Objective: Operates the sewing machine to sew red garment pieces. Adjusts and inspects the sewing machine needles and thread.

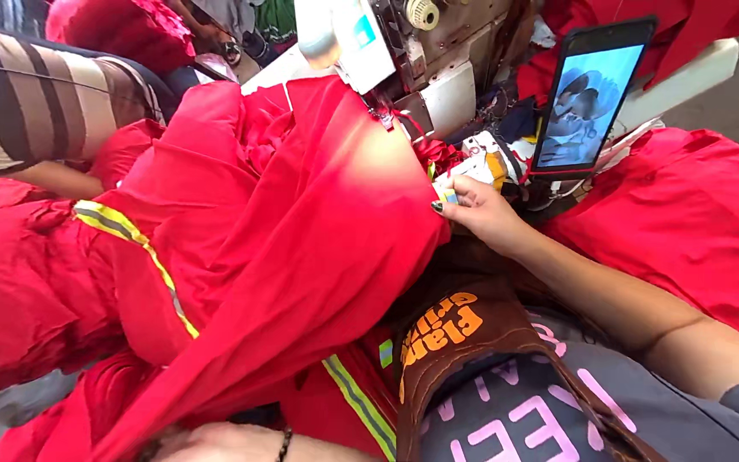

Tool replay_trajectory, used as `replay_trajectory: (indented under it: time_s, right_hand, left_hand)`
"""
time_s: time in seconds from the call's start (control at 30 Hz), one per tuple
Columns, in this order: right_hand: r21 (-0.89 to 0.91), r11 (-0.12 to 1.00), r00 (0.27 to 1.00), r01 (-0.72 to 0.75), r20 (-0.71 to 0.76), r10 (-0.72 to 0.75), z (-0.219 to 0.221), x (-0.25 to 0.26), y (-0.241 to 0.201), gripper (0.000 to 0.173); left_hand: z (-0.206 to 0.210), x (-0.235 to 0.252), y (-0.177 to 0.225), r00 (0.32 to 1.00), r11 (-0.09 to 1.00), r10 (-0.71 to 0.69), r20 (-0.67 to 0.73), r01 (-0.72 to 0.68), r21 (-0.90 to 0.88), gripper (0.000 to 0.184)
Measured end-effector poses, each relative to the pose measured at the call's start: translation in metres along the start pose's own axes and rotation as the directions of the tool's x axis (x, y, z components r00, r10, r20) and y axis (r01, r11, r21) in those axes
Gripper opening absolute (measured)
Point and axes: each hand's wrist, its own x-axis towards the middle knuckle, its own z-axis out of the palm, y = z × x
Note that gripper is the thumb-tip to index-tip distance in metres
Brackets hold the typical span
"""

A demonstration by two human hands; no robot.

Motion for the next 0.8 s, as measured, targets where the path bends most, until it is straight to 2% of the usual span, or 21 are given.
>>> replay_trajectory:
  time_s: [0.1,0.17,0.23,0.27,0.33,0.47,0.53,0.6,0.67,0.77,0.8]
  right_hand:
    - [0.028,0.998,0.997,0.052,-0.065,-0.051,0.004,0.036,-0.001,0.014]
    - [0.061,0.993,0.989,0.105,-0.109,-0.098,0.004,0.057,0.005,0.018]
    - [0.104,0.987,0.989,0.119,-0.104,-0.108,0.005,0.067,0.01,0.02]
    - [0.131,0.987,0.992,0.097,-0.087,-0.086,0.007,0.067,0.011,0.018]
    - [0.183,0.983,0.999,-0.001,-0.032,0.007,0.009,0.059,0.012,0.014]
    - [0.211,0.971,0.994,-0.108,0.002,0.11,0.006,0.045,0.018,0.006]
    - [0.201,0.974,0.995,-0.101,-0.004,0.104,0.004,0.045,0.016,0.006]
    - [0.17,0.983,0.998,-0.07,0.013,0.069,0.003,0.049,0.014,0.011]
    - [0.13,0.991,1.0,-0.012,0.006,0.012,0.004,0.053,0.014,0.01]
    - [0.08,0.996,0.999,0.03,-0.015,-0.029,0.004,0.05,0.009,0.008]
    - [0.068,0.997,0.999,0.038,-0.021,-0.037,0.003,0.047,0.006,0.006]
  left_hand:
    - [0.048,0.027,0.009,0.989,0.993,0.052,0.138,-0.037,-0.108,0.046]
    - [0.088,0.03,0.013,0.975,0.999,0.041,0.217,-0.043,0.005,0.049]
    - [0.118,0.009,0.012,0.938,0.978,0.078,0.338,-0.137,0.156,0.071]
    - [0.128,-0.006,0.008,0.904,0.959,0.143,0.403,-0.228,0.171,0.076]
    - [0.14,-0.041,-0.008,0.804,0.924,0.245,0.542,-0.364,0.121,0.075]
    - [0.15,-0.126,-0.033,0.569,0.834,0.368,0.736,-0.552,0.01,0.046]
    - [0.155,-0.16,-0.038,0.45,0.767,0.431,0.782,-0.639,-0.056,0.034]
    - [0.163,-0.185,-0.041,0.363,0.708,0.504,0.783,-0.693,-0.134,0.028]
    - [0.173,-0.2,-0.042,0.311,0.641,0.56,0.768,-0.75,-0.164,0.034]
    - [0.19,-0.21,-0.043,0.241,0.484,0.591,0.77,-0.869,-0.099,0.062]
    - [0.195,-0.211,-0.043,0.236,0.442,0.603,0.762,-0.894,-0.073,0.064]
